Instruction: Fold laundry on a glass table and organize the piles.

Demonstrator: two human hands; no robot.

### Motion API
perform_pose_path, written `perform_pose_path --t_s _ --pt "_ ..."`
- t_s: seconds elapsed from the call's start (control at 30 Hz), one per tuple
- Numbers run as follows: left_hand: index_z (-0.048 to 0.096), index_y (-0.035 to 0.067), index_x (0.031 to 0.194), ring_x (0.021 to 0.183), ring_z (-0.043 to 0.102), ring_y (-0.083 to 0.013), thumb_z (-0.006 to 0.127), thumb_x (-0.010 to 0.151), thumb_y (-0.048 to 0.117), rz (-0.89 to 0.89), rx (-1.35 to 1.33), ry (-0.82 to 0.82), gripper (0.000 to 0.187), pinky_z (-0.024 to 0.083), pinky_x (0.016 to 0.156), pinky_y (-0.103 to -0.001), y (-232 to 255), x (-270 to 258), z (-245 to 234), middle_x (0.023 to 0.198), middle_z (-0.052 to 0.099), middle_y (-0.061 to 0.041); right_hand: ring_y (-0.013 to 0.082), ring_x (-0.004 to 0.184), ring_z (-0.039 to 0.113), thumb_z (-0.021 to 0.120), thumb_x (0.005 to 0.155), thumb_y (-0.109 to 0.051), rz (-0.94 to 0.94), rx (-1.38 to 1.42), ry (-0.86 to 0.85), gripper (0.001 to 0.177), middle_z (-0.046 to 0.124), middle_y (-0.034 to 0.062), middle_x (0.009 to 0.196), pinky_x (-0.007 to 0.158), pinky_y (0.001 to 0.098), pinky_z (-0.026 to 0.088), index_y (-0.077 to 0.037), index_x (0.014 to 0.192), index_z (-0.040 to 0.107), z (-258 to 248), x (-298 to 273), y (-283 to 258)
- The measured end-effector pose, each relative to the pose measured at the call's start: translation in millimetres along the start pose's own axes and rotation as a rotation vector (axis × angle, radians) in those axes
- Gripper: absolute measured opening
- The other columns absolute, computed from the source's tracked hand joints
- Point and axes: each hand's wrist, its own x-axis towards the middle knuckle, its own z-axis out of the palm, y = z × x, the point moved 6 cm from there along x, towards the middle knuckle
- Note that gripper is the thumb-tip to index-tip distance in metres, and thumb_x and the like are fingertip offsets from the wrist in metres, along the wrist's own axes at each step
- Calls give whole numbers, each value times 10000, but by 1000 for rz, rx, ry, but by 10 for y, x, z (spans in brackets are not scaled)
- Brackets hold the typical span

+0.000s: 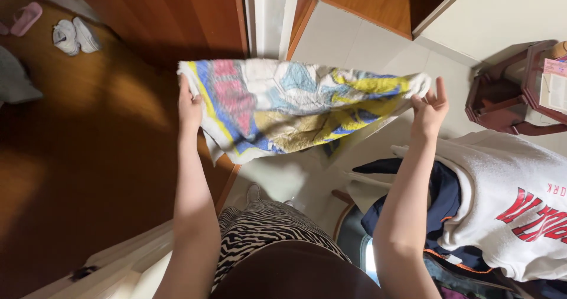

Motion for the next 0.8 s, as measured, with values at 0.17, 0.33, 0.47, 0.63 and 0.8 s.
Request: perform_pose_path --t_s 0.17,0.33,0.47,0.63,0.8 --pt "595 98 1399 1109 659 -314 556 1018 11 -187 402 3 393 518 936 -392 -74 14 -66 1225 679 -219 181 720 605 694 892 100 243 -332 284 435 681 190 949 577 313 459 105 1324 648 -1077 298 1346" --pt "742 -16 1224 916 622 -264 656 1107 194 -270 13 136 256 509 812 -379 -827 229 -194 1002 731 -172 147 623 621 776 893 -290 888 -144 390 267 668 28 777 495 341 516 -52 951 669 -1157 -198 1930" --pt "730 10 1194 989 681 -152 676 1025 298 -283 -513 366 338 531 889 -308 -265 204 -288 1079 772 -49 168 622 487 803 956 -441 1176 -930 -159 417 552 56 798 508 359 406 -66 925 625 -1345 -513 2311" --pt "736 -20 1155 1006 703 -171 672 1030 319 -192 -579 440 366 539 921 -330 156 214 -373 1102 771 -84 134 694 651 666 1004 -249 1177 -337 110 182 690 40 842 597 347 539 -69 1028 672 -2252 -297 3283" --pt "777 24 1122 908 707 -236 636 1057 322 -283 248 464 336 530 867 -362 551 95 -451 1012 773 -128 301 1117 679 453 1031 -273 584 456 316 392 679 116 1257 915 532 553 -32 1317 572 -958 -306 1696"
